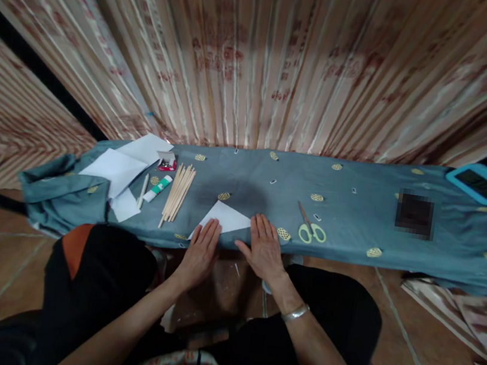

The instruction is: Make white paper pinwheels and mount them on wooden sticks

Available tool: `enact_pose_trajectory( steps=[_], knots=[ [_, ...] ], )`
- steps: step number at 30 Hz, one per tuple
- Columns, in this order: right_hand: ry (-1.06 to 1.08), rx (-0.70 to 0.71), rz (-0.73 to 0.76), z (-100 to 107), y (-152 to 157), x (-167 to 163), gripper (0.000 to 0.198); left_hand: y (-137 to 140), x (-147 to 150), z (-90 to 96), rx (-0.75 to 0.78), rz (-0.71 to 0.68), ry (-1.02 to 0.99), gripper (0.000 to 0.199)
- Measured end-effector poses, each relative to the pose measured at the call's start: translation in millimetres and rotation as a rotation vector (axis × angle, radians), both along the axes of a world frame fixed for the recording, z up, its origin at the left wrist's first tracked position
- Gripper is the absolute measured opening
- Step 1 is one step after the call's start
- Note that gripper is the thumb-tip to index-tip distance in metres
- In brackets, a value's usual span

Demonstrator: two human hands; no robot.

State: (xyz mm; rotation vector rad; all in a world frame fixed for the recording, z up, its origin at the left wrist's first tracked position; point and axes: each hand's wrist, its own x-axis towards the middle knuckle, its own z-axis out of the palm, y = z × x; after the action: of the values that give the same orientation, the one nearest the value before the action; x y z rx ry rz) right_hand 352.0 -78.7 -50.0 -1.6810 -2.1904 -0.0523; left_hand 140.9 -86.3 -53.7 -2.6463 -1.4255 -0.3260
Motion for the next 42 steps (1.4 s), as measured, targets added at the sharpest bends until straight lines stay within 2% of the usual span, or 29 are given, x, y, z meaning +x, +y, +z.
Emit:
enact_pose_trajectory(
  steps=[9, 12, 15, 18, 23, 30, 37, 39, 42],
  knots=[
    [0.035, -0.057, -0.024, 35, 31, -21, 0.049, 4, -4, -3.4, 0.088, -0.021, -0.031, 0.071],
    [0.058, -0.135, -0.054, 50, 39, -24, 0.041, 5, -4, -3.3, 0.122, -0.033, -0.031, 0.077],
    [0.168, -0.267, -0.111, 61, 46, -24, 0.031, 6, -4, -2.8, 0.145, -0.037, -0.02, 0.08],
    [0.265, -0.346, -0.148, 64, 54, -20, 0.029, 7, -5, -2.0, 0.169, -0.038, 0.002, 0.079],
    [0.372, -0.398, -0.162, 61, 65, -13, 0.025, 10, -8, 0.7, 0.158, -0.082, 0.0, 0.075],
    [0.436, -0.344, -0.229, 54, 65, -2, 0.024, 24, 5, 13.2, 0.095, -0.101, 0.025, 0.062],
    [0.329, -0.224, -0.291, 53, 51, 14, 0.027, 34, 26, 21.3, 0.041, -0.139, 0.063, 0.062],
    [0.268, -0.154, -0.242, 54, 43, 8, 0.03, 34, 25, 19.4, 0.035, -0.141, 0.064, 0.064],
    [0.119, -0.07, -0.054, 48, 29, -9, 0.03, 33, 23, 15.4, 0.026, -0.142, 0.065, 0.067]
  ],
)
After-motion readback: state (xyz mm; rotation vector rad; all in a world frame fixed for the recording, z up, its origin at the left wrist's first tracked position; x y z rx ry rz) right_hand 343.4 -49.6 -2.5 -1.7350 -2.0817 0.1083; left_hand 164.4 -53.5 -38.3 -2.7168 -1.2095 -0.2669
